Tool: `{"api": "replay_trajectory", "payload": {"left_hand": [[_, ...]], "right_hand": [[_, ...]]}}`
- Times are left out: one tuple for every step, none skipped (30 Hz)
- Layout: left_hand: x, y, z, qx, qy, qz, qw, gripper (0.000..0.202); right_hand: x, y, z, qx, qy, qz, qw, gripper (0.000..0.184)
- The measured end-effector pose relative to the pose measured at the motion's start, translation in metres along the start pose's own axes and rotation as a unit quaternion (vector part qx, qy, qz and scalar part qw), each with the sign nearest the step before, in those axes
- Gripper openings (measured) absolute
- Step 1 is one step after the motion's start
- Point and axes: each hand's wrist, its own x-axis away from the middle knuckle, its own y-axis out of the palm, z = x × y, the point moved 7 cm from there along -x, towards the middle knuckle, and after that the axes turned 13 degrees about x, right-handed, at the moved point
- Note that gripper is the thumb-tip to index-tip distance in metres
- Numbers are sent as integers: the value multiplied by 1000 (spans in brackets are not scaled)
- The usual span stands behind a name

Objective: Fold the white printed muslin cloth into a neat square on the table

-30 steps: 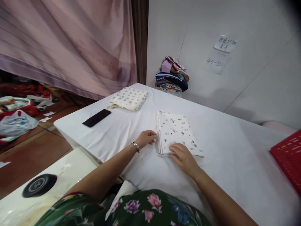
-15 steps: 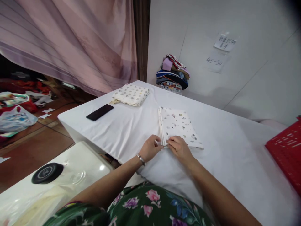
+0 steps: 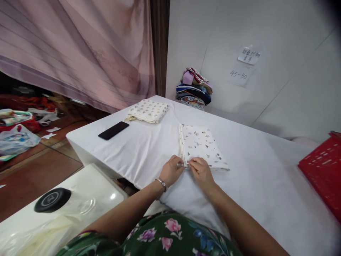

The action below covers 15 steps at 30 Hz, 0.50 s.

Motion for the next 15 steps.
{"api": "replay_trajectory", "payload": {"left_hand": [[0,0,-1,5,1,1,1000,8],[0,0,-1,9,3,2,1000,8],[0,0,-1,12,6,4,1000,8],[0,0,-1,14,9,8,1000,8],[0,0,-1,15,10,12,1000,8],[0,0,-2,16,10,16,1000,8],[0,0,-2,17,8,19,1000,8],[1,0,-3,18,7,21,1000,8],[1,0,-3,19,6,20,1000,9],[2,0,-3,20,5,19,1000,10],[2,0,-4,20,5,19,1000,11],[3,0,-4,20,4,19,1000,13],[3,-1,-5,19,4,22,1000,15],[3,-1,-5,18,2,24,1000,16],[4,-1,-6,16,1,27,1000,16]], "right_hand": [[0,0,0,0,3,5,1000,21],[0,0,-1,1,5,10,1000,21],[1,0,-2,4,3,12,1000,21],[1,1,-3,11,-3,9,1000,21],[1,3,-4,21,-14,3,1000,21],[2,5,-6,31,-27,-6,999,21],[3,7,-7,40,-39,-15,998,21],[4,9,-8,47,-48,-22,997,23],[5,10,-8,52,-53,-25,997,24],[5,10,-7,54,-54,-26,997,24],[5,11,-6,54,-51,-25,997,24],[5,11,-5,53,-45,-23,997,22],[5,10,-4,51,-38,-21,998,21],[5,10,-2,48,-33,-19,998,20],[5,10,-2,43,-28,-15,999,20]]}}
